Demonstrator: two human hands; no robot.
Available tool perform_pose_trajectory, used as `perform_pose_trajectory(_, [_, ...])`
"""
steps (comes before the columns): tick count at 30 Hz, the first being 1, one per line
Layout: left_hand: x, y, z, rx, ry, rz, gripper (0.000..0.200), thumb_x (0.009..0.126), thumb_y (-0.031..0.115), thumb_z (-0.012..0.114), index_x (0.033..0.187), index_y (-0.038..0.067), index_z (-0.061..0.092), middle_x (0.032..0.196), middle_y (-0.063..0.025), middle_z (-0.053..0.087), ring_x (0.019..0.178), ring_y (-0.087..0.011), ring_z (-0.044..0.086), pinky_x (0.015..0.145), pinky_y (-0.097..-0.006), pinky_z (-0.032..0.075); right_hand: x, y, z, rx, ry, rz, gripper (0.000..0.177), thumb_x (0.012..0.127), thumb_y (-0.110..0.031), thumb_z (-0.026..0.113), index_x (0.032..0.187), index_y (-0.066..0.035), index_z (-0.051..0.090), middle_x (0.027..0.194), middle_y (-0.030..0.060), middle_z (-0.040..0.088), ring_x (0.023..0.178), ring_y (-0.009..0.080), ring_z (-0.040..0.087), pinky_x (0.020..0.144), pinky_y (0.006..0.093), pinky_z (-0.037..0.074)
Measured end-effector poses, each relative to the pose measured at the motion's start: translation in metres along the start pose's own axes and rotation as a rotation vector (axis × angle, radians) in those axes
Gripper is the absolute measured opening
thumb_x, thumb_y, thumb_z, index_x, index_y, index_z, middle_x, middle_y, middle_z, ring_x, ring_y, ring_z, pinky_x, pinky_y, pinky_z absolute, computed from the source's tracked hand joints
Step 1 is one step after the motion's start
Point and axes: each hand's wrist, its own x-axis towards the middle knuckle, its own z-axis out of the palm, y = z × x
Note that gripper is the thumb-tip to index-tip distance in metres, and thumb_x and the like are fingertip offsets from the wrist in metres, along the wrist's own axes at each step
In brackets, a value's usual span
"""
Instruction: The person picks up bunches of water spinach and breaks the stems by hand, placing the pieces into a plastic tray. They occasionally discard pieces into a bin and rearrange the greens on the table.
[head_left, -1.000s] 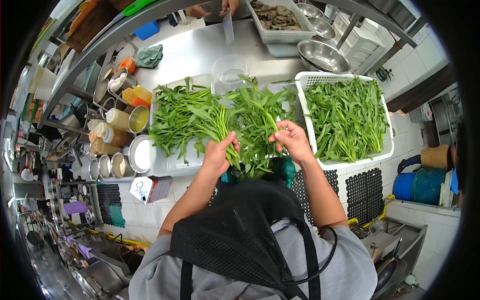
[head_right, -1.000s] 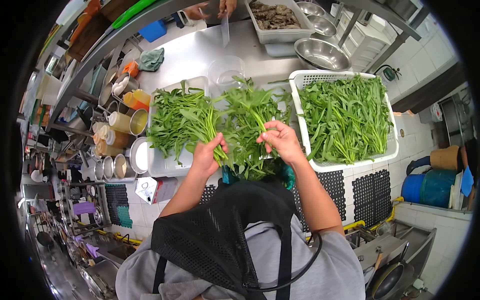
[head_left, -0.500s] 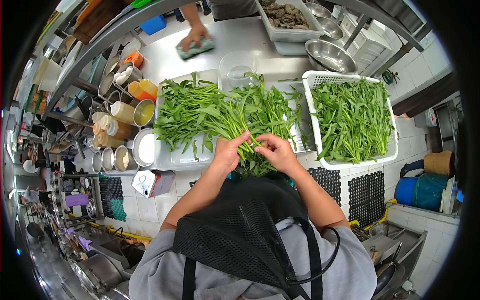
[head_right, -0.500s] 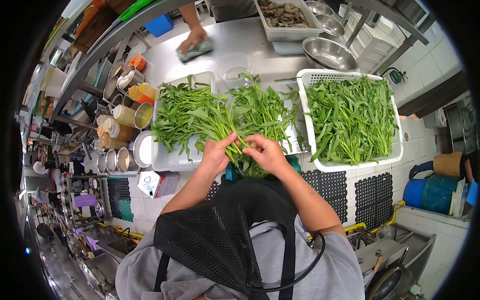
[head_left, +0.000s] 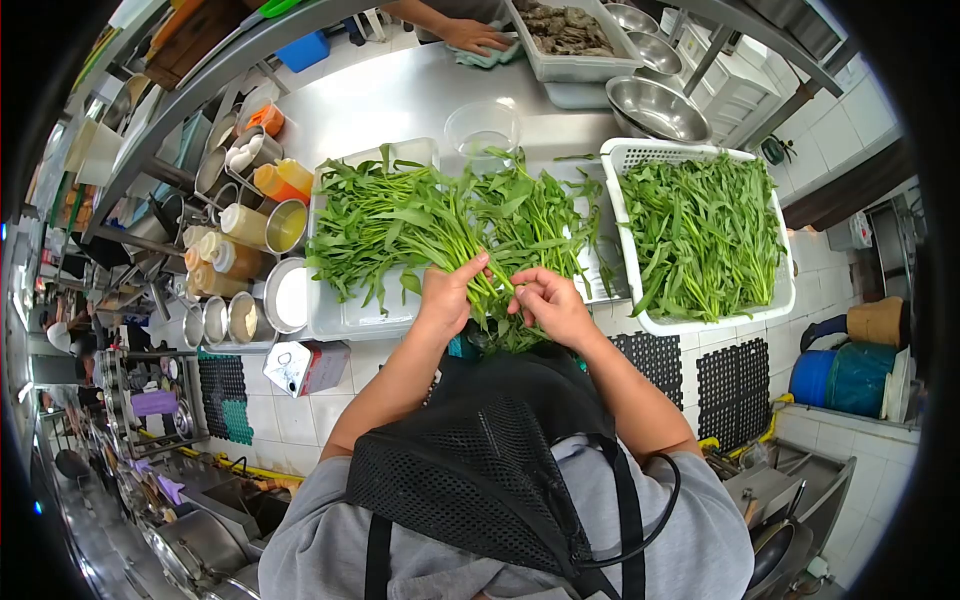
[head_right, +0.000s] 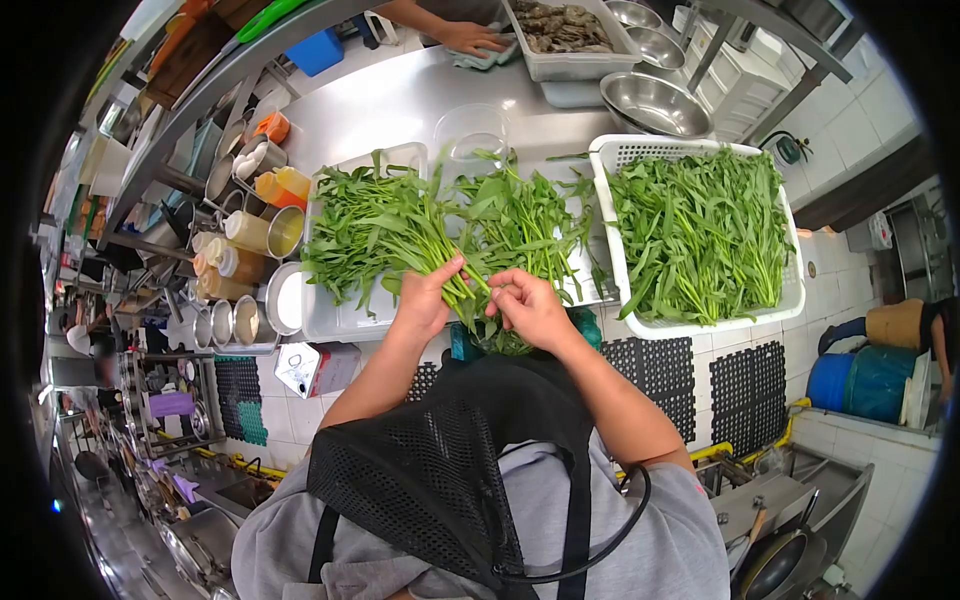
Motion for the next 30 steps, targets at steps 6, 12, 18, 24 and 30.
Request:
perform_pose_trajectory(6, [-0.003, 0.001, 0.004, 0.014, 0.009, 0.048, 0.023, 0.078, 0.003, 0.072, 0.098, -0.003, 0.062, 0.089, -0.0071, 0.064, 0.077, -0.016, 0.059, 0.067, -0.0303, 0.049, 0.001, -0.005, 0.001, -0.068, -0.015, 0.09, 0.017, 0.092, -0.011, 0.056, 0.102, 0.002, 0.059, 0.079, 0.0055, 0.067, 0.059, 0.0059, 0.054, 0.056, 0.0215, 0.046])
perform_pose_trajectory(12, [-0.008, 0.006, 0.007, 0.063, -0.059, 0.048, 0.02, 0.079, 0.003, 0.071, 0.096, 0.0, 0.062, 0.091, -0.0067, 0.064, 0.078, -0.0153, 0.059, 0.069, -0.0291, 0.049, 0.004, 0.001, 0.0, -0.107, -0.014, 0.085, 0.011, 0.091, -0.009, 0.056, 0.094, 0.0, 0.06, 0.081, 0.0065, 0.067, 0.066, 0.0081, 0.057, 0.061, 0.023, 0.048])
perform_pose_trajectory(18, [-0.014, 0.004, 0.01, 0.08, -0.117, 0.087, 0.018, 0.081, 0.001, 0.069, 0.097, 0.0, 0.061, 0.092, -0.0074, 0.063, 0.079, -0.0156, 0.059, 0.071, -0.0283, 0.049, 0.007, 0.004, -0.002, 0.294, 0.072, 0.223, 0.008, 0.088, -0.009, 0.055, 0.088, -0.003, 0.059, 0.072, 0.0038, 0.059, 0.056, 0.0097, 0.05, 0.055, 0.0256, 0.046])
perform_pose_trajectory(24, [-0.014, -0.002, 0.008, 0.051, -0.161, 0.114, 0.02, 0.08, 0.004, 0.071, 0.097, 0.001, 0.061, 0.093, -0.0061, 0.063, 0.081, -0.0148, 0.059, 0.074, -0.029, 0.048, 0.012, 0.016, -0.007, 0.74, 0.069, 0.316, 0.005, 0.088, -0.01, 0.054, 0.086, -0.005, 0.056, 0.071, 0.002, 0.054, 0.06, 0.0112, 0.047, 0.057, 0.0294, 0.043])
perform_pose_trajectory(30, [-0.02, 0.015, 0.007, -0.01, -0.204, 0.046, 0.016, 0.087, 0.006, 0.063, 0.101, 0.0, 0.057, 0.101, -0.0106, 0.062, 0.09, -0.0234, 0.064, 0.079, -0.0371, 0.052, -0.003, 0.026, -0.034, 0.458, 0.092, 0.215, 0.003, 0.085, -0.005, 0.054, 0.085, -0.004, 0.057, 0.07, 0.0029, 0.055, 0.056, 0.0118, 0.048, 0.057, 0.0285, 0.045])
